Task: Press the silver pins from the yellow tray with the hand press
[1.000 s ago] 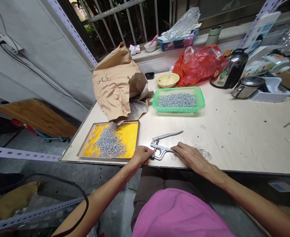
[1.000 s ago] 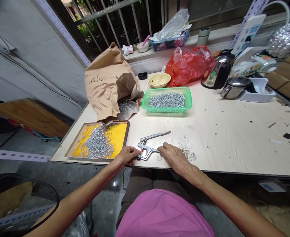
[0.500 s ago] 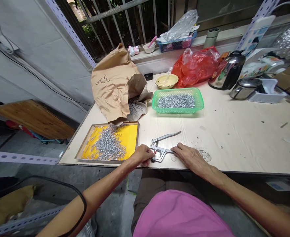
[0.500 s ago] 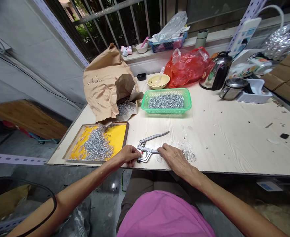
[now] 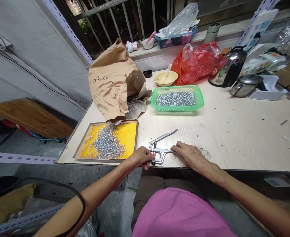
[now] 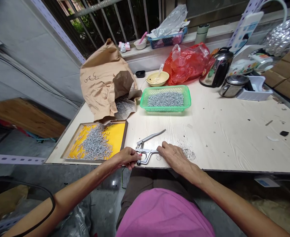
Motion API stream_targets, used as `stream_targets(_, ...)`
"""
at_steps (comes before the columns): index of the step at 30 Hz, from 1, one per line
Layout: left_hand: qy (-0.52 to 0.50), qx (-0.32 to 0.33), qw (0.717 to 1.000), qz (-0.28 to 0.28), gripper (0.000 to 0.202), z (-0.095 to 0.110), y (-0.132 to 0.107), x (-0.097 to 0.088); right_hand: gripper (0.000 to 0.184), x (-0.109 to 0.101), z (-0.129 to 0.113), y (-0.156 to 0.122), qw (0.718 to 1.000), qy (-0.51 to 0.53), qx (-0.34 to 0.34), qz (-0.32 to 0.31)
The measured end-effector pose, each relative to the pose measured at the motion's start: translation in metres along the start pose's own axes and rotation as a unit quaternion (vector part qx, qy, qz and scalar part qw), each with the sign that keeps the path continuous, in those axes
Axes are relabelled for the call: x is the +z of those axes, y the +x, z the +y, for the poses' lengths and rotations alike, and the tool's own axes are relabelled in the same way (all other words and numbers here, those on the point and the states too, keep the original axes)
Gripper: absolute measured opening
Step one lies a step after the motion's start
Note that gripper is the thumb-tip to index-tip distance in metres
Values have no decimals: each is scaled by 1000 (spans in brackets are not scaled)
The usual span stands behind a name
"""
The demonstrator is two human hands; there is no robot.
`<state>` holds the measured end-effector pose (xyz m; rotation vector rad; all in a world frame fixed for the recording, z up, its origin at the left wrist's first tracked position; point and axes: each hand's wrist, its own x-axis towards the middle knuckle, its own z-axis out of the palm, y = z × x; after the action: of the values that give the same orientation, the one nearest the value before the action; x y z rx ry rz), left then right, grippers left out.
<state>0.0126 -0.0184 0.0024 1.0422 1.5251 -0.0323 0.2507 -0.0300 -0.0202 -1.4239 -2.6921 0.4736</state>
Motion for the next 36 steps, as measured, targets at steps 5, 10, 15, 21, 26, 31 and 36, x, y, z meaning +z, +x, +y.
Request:
stream_targets(5,5,-6,1000,5,29,-2,-2,6,29,-23,7,14,996,52,-47,56)
stream_targets(10,4,-8,1000,19,25,-4,-1,9,62,-23,26,38,993,-15,-80,82)
stream_targets(15,0,-6,1000,26,24,-5,-1,10,100,-7,38,45,996,-24,-89,16)
stream_targets(21,-1,-16,1000,23,22,-1,-5,10,102,-4,40,39,996,-8,-91,21)
stream_targets(26,-13,-7,999,38,19,-5,-4,12,97,0,36,34,998,-11,-68,9)
stream_targets(31,-14,-1,999,41,27,-5,-6,13,96,-1,32,28,997,-26,-66,-5)
stream_targets(36,1,0,999,34,28,2,-11,12,75,-15,21,21,997,-22,-68,5)
